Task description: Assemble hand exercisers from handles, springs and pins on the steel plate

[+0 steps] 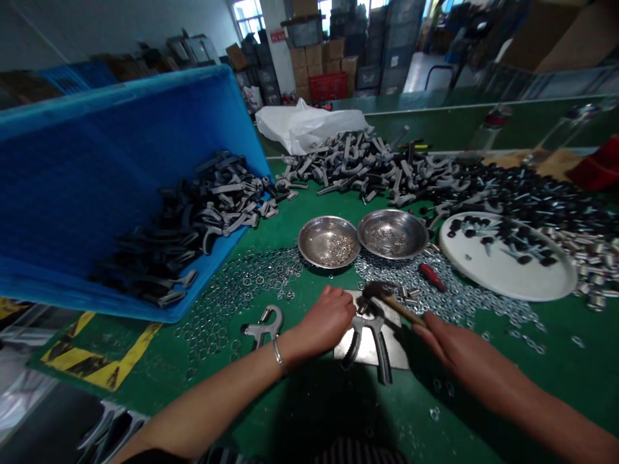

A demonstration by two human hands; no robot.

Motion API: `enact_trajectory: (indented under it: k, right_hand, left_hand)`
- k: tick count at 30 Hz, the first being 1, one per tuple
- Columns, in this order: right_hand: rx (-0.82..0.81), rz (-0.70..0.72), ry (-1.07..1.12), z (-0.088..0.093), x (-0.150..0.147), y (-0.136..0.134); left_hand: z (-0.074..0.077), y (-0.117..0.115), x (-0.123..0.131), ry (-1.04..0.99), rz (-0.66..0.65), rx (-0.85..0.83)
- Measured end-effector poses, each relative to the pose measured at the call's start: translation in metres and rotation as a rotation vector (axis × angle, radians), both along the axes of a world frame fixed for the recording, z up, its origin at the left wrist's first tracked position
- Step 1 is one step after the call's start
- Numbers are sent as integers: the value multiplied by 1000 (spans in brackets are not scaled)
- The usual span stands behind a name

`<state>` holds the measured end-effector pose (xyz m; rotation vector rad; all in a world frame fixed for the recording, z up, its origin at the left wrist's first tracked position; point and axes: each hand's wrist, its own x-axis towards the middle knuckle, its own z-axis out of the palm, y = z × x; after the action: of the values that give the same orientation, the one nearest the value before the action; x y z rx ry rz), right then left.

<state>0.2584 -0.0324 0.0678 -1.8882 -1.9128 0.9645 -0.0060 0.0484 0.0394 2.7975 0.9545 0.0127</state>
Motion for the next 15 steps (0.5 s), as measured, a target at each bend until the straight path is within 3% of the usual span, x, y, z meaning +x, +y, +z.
enact_trajectory:
  k: [3, 8, 12, 15]
  right_hand:
    - [-79, 84, 21, -5, -2, 9]
    - [-19, 70, -98, -3, -1, 14]
    - [-101, 131, -28, -3, 3, -1]
    - [-58, 70, 1, -11, 5, -19]
  left_hand:
    - [-1, 1, 3, 16, 12, 1]
    - [-5, 1, 1, 0, 28, -17]
    - [-9, 1, -2, -29, 42, -35]
    - [-12, 1, -1, -37, 43, -17]
